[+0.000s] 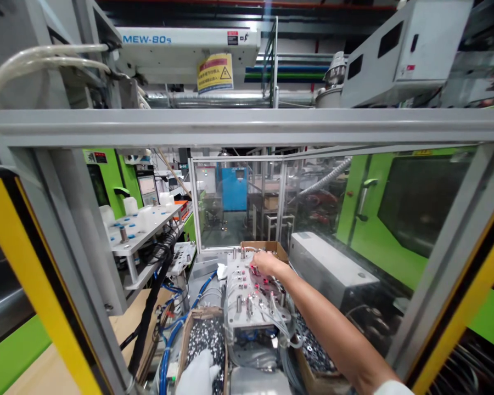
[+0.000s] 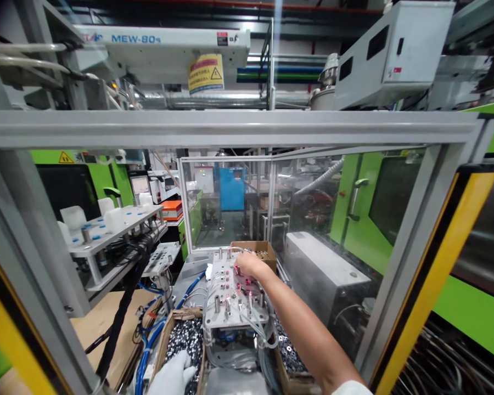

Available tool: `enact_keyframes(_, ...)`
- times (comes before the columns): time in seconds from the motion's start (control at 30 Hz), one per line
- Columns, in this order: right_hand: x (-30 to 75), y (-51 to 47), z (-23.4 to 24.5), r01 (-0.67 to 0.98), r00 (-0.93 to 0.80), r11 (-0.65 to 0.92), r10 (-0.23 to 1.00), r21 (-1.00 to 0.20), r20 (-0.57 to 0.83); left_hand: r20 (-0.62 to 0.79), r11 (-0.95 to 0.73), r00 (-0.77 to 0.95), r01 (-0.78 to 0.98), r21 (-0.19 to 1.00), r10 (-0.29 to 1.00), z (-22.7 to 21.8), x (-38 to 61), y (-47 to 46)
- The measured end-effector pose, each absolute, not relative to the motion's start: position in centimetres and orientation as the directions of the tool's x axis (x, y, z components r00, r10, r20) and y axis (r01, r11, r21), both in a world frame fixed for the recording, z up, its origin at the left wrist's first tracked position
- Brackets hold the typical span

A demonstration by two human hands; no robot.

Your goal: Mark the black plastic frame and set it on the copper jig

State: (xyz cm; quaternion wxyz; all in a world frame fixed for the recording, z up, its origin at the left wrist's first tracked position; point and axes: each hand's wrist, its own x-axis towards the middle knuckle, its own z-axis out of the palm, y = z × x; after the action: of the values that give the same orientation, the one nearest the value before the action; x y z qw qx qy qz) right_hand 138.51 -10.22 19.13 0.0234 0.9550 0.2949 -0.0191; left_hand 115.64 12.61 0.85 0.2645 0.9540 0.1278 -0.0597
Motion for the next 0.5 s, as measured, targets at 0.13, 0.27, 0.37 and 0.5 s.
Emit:
enact_keyframes(0.13, 137.0, -10.8, 20.3, 0.557, 0.828, -0.83, 0.558, 0.035, 0.058, -0.12, -0.759, 0.967, 0.251, 0.601, 0.225, 3.1, 115.1, 12.6)
enact_keyframes(0.27, 133.7, -12.3, 22.2, 0.575, 0.804, -0.818, 0.559, -0.023, 0.2, -0.104, -0.547, 0.941, 0.274, 0.791, 0.321, 5.1, 114.6, 12.5)
enact_keyframes(0.37, 129.0, -13.3, 23.2, 0.698, 0.701, -0.686, 0.597, -0.204, 0.39, -0.216, 0.013, 0.93, 0.222, 0.975, 0.297, 5.9, 114.3, 12.9)
enact_keyframes(0.5, 120.8, -12.9, 21.9, 0.766, 0.638, -0.43, 0.601, -0.478, 0.482, -0.217, 0.272, 0.946, 0.149, 0.951, 0.242, 6.1, 113.6, 12.7)
